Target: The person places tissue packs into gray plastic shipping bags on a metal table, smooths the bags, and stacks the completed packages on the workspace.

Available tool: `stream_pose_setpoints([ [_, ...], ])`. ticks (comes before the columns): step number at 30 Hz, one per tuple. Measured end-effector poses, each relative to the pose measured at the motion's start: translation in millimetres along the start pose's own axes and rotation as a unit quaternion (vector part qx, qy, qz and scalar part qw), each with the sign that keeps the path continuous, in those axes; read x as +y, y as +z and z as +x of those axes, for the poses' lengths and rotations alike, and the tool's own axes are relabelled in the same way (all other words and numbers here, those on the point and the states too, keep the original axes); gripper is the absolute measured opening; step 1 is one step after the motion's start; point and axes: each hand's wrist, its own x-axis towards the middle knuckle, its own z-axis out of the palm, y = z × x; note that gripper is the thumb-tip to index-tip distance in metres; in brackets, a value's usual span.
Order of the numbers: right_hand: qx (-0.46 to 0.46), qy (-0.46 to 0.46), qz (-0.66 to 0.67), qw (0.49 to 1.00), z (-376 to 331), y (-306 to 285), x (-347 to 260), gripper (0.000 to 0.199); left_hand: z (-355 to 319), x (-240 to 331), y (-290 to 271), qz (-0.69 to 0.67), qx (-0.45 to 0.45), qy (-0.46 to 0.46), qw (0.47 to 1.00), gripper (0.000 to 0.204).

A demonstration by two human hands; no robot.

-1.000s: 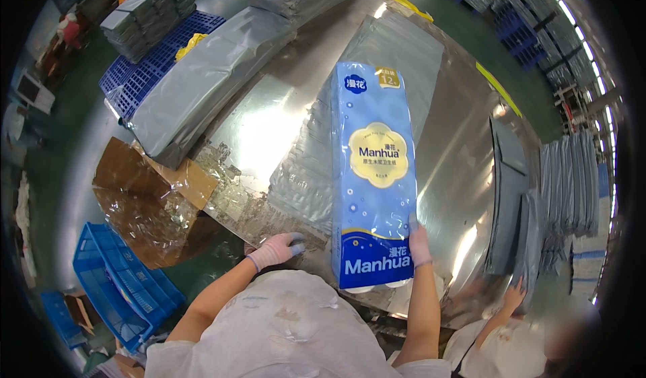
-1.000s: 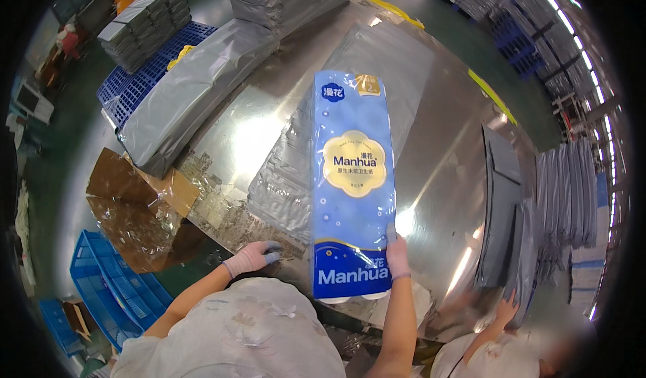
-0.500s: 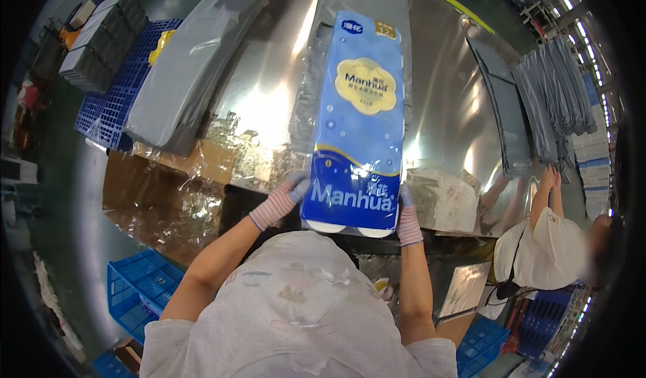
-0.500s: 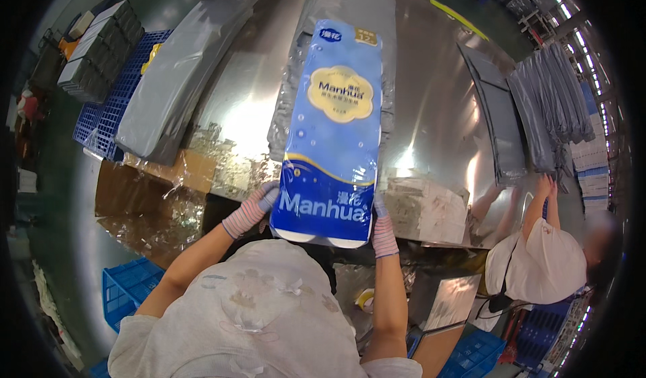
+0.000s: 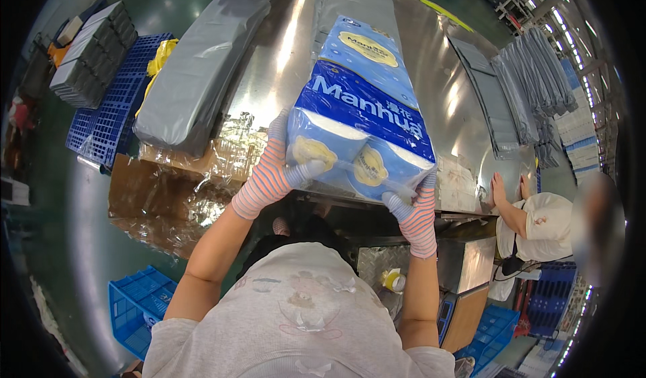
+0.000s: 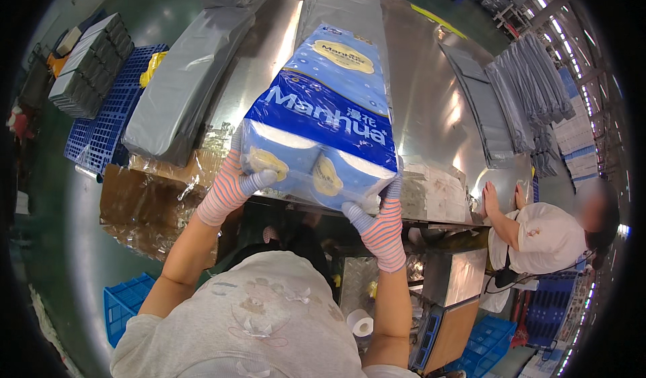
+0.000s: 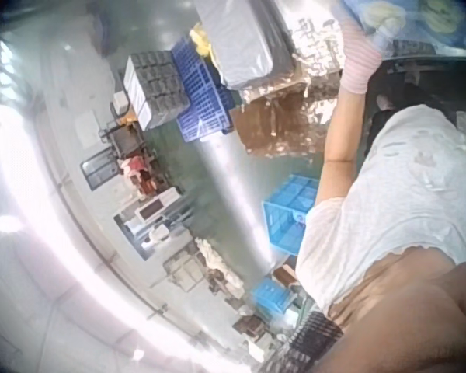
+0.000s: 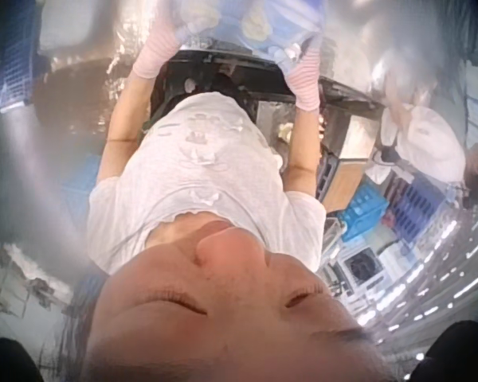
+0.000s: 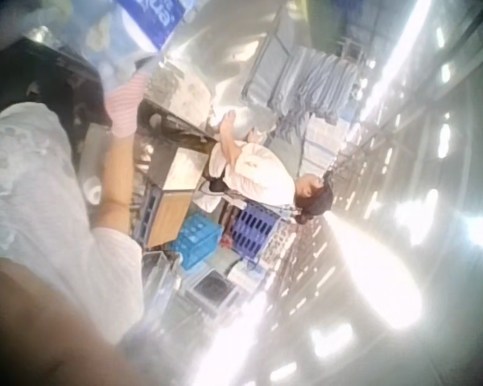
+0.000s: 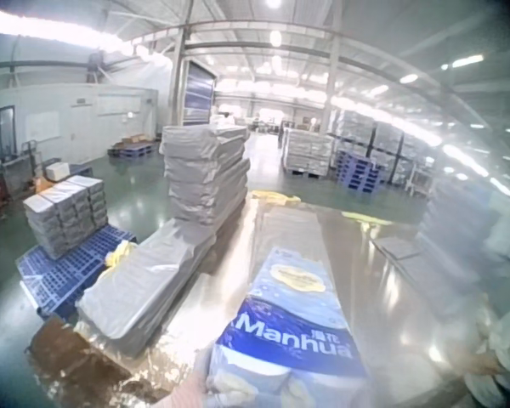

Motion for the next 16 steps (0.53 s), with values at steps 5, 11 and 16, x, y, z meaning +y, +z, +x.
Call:
stream_pose_setpoints([
  [5,0.018,-0.030,-0.042,0.998,-4,-3,16,0.079,-6,-8,-6,0.028,0.043,0.009,0.999,0.072],
  [11,-0.005,0.063,0.095,0.993,-22,-30,62,0.062,-42,-64,-53,0.128,0.056,-0.113,0.984,0.051],
  [16,0.044,0.399,0.143,0.905,-10,-82,159,0.054,-48,-100,-74,0.194,0.022,-0.384,0.902,0.052],
])
